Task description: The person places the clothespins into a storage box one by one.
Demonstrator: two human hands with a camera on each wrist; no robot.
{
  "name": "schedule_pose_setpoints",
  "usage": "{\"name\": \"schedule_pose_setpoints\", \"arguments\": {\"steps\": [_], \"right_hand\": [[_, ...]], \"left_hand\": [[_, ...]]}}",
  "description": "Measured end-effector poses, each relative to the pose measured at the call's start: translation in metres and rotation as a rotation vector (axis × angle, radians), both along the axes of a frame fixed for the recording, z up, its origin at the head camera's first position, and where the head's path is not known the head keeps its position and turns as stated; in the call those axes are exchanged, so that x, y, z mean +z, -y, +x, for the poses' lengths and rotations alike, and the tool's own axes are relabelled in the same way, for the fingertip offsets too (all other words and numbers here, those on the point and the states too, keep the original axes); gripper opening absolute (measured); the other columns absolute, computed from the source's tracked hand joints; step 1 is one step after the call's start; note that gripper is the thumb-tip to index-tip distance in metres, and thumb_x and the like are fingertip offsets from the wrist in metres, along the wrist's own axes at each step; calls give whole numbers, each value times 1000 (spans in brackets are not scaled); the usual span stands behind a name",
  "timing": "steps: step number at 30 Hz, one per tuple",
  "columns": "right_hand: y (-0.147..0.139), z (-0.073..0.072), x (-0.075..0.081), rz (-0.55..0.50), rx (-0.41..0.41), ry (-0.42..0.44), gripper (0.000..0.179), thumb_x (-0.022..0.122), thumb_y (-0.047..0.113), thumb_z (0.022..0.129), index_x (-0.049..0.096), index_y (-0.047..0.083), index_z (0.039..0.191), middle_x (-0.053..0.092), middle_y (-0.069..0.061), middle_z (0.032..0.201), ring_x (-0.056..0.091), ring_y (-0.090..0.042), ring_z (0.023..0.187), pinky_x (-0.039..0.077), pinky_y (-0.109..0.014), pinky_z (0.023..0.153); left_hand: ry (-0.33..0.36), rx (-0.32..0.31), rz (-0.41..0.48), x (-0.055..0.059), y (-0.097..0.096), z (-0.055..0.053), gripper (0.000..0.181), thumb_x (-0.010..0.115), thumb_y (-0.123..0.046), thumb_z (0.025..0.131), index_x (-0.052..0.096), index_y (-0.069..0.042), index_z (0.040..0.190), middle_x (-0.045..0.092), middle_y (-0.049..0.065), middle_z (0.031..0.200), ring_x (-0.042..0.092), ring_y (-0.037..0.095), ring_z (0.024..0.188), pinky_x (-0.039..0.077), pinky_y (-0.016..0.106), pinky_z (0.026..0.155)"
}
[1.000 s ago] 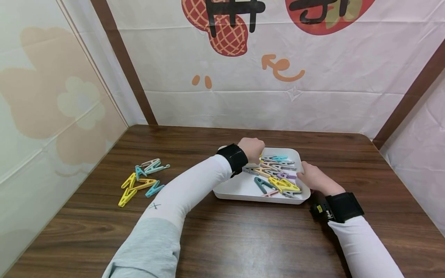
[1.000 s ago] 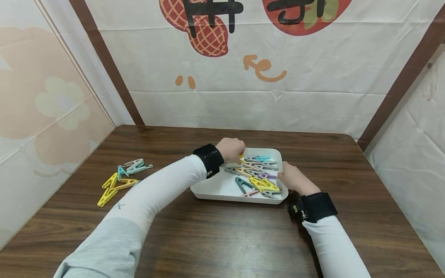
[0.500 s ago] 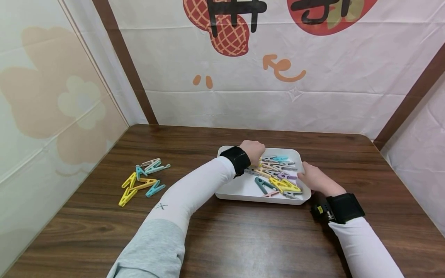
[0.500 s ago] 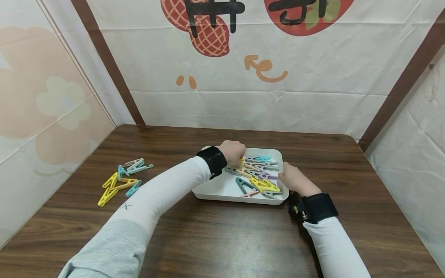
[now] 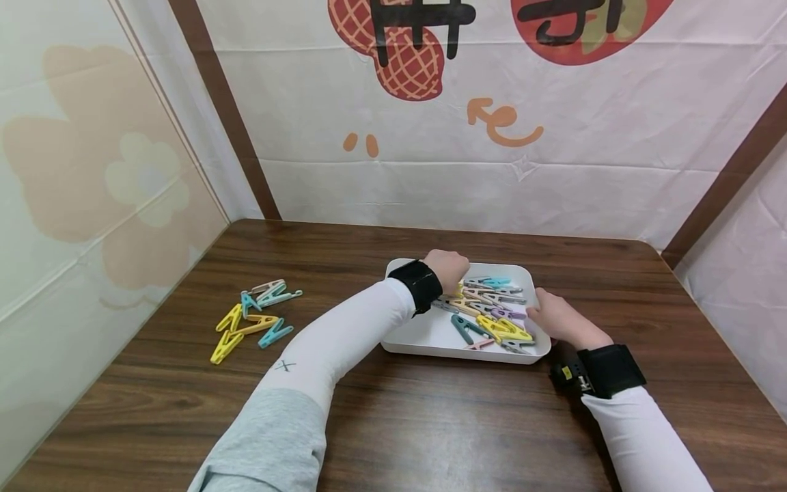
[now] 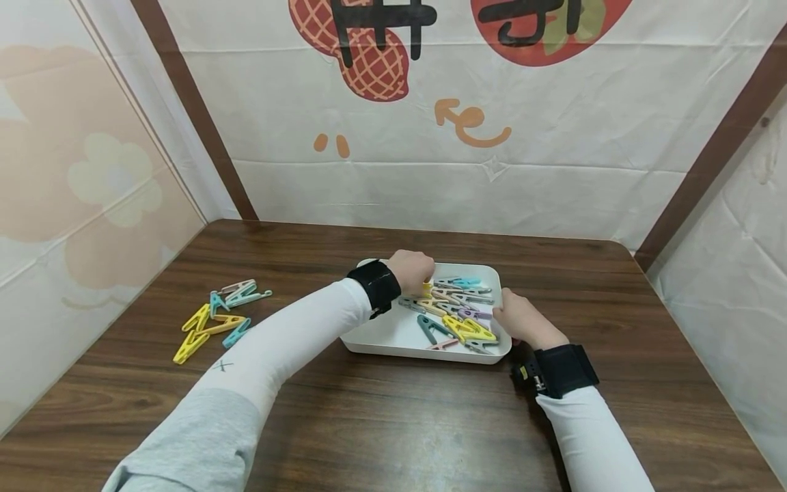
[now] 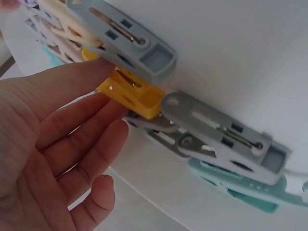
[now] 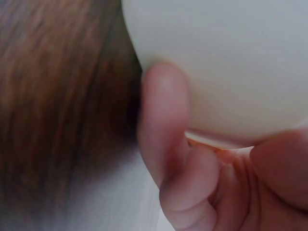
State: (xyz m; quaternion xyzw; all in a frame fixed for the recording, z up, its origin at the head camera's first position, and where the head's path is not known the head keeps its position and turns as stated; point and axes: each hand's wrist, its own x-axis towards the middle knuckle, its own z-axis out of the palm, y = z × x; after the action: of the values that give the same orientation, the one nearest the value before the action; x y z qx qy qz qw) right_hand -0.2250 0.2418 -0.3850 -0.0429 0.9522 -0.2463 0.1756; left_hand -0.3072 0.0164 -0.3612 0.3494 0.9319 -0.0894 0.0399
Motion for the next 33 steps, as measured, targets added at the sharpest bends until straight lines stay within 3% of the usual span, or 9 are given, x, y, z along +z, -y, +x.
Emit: {"name": "schedule_pose_setpoints", "arguments": {"steps": [3, 6, 9, 14, 19, 27, 33], "right_hand": [[0, 0, -1, -10, -1, 4, 56, 44, 13, 102, 18, -19, 140, 47, -34, 114, 54, -21, 59, 45, -34, 52], [1, 2, -2, -17, 5, 5, 57, 44, 12, 102, 16, -20, 141, 45, -36, 118, 55, -22, 61, 45, -34, 52], [2, 3, -1, -16, 12, -1, 58, 44, 12, 102, 16, -20, 140, 43, -37, 123, 57, -24, 70, 45, -34, 55], [2, 5, 0, -6, 15, -11, 55, 44, 12, 102, 20, -20, 139, 44, -37, 123, 57, -29, 82, 46, -33, 56], [2, 6, 0, 1, 14, -10, 56, 44, 12, 102, 19, -21, 139, 42, -39, 126, 57, -32, 87, 47, -33, 58], [1, 5, -1, -8, 11, -16, 56, 43, 12, 102, 18, -22, 139, 42, -39, 125, 57, -28, 78, 45, -34, 56], [0, 2, 1, 9, 18, -26, 57, 44, 13, 102, 18, -21, 139, 41, -40, 127, 56, -33, 89, 46, -36, 63]], "left_hand": [[-10, -6, 41, 4, 7, 1, 13, 64, -14, 92, 59, -15, 80, 44, -5, 64, 38, 10, 60, 32, 27, 57], [-12, 2, 132, 14, 19, 6, 6, 67, -21, 92, 67, -16, 89, 57, -6, 76, 45, 8, 65, 39, 24, 61], [1, 18, 241, 28, 37, 16, 15, 66, -26, 93, 72, -15, 102, 66, -4, 89, 54, 10, 73, 45, 26, 67], [8, 53, 340, 47, 75, 29, 16, 62, -27, 95, 72, -14, 97, 64, -4, 80, 55, 12, 69, 43, 27, 61], [-27, 102, 370, 52, 120, 38, 19, 63, -30, 95, 73, -14, 98, 65, -5, 82, 56, 11, 69, 45, 29, 60], [-105, 269, 487, 58, 193, 40, 24, 65, -32, 93, 71, -11, 103, 69, 1, 91, 63, 16, 81, 49, 37, 70], [-58, 361, 512, 57, 240, 40, 28, 61, -29, 96, 68, -6, 110, 69, 8, 100, 64, 22, 87, 49, 42, 73]]}}
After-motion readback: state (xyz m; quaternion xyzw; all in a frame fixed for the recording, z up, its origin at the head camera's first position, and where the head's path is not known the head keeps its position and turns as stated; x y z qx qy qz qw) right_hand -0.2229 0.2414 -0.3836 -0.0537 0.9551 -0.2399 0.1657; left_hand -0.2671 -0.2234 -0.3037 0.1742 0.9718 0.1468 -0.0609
